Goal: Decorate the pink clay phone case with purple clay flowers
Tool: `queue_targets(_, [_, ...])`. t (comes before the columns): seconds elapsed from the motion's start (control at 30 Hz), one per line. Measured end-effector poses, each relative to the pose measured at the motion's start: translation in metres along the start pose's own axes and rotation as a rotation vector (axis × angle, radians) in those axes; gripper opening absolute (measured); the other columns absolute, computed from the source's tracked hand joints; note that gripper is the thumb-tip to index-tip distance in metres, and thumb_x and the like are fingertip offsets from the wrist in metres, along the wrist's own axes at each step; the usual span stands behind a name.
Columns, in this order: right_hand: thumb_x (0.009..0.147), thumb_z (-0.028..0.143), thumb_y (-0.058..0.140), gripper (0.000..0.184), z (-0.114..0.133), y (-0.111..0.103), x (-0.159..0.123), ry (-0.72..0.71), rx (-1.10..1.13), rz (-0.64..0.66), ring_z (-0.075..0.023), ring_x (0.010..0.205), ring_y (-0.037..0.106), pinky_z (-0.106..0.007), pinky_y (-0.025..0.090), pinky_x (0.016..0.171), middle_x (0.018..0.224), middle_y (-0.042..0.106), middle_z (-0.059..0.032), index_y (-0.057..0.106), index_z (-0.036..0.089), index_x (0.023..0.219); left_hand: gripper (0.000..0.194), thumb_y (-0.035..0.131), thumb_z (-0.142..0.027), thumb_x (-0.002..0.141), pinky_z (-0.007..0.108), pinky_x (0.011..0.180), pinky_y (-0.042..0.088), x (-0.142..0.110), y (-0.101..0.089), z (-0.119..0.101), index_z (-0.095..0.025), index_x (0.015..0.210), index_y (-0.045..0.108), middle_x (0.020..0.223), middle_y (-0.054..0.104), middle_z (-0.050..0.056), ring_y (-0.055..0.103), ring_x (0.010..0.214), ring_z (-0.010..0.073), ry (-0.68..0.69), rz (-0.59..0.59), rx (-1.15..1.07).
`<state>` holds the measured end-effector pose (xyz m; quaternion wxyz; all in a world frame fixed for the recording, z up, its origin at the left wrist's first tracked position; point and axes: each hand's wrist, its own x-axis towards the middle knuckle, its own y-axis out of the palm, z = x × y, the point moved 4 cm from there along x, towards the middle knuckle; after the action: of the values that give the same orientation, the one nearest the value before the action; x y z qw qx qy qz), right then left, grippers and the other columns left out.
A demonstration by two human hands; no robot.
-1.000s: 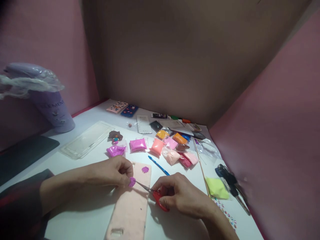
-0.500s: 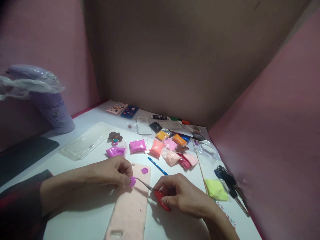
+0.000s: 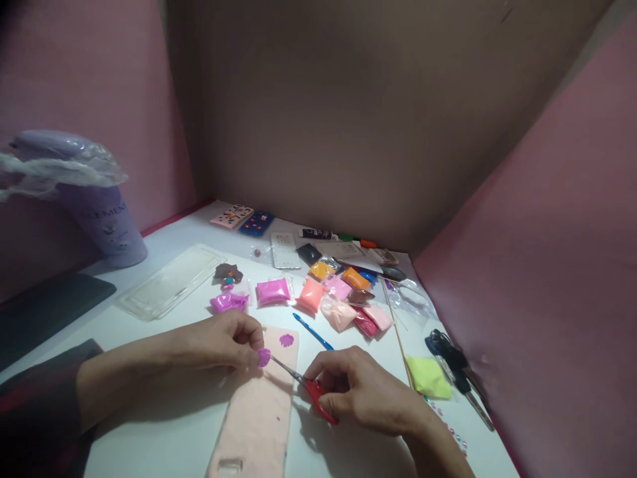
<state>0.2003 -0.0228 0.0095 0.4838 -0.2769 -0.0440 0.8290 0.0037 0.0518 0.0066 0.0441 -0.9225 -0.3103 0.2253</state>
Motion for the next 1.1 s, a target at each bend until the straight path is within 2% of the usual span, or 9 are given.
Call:
queue_targets(0.6, [0.065, 0.007, 0.055, 0.021, 0.0033, 0.0012, 0.001, 0.001, -0.058, 0.0, -0.0106, 0.057, 0.046, -0.022, 0.034, 0.055, 0.06, 0.055, 0.0033, 0.065, 0.016, 0.082, 0.008, 0.057, -0.02, 0.062, 0.021, 0.042, 0.033, -0.0003, 0.0028, -0.0003, -0.014, 0.069, 0.057, 0.054, 0.051, -0.004, 0.045, 0.046, 0.0089, 0.0, -0.002, -0.003])
queue_targets(0.83, [0.07, 0.011, 0.055, 0.016, 0.0019, 0.0004, 0.0011, -0.013, -0.03, 0.007, -0.0098, 0.056, 0.042, -0.022, 0.032, 0.054, 0.06, 0.052, 0.004, 0.064, 0.017, 0.082, 0.011, 0.059, -0.022, 0.063, 0.021, 0.043, 0.034, -0.0005, 0.0025, -0.001, -0.014, 0.069, 0.058, 0.055, 0.052, -0.004, 0.045, 0.047, 0.0091, -0.012, 0.003, 0.008])
queue_targets(1.1, [0.067, 0.009, 0.055, 0.019, 0.0018, 0.0009, 0.0, -0.003, 0.001, 0.015, -0.0097, 0.057, 0.043, -0.022, 0.032, 0.054, 0.06, 0.052, 0.0037, 0.064, 0.015, 0.083, 0.015, 0.063, -0.027, 0.065, 0.02, 0.045, 0.031, 0.0019, -0.0014, 0.0008, -0.013, 0.069, 0.06, 0.056, 0.053, -0.003, 0.046, 0.049, 0.009, 0.021, -0.013, 0.008])
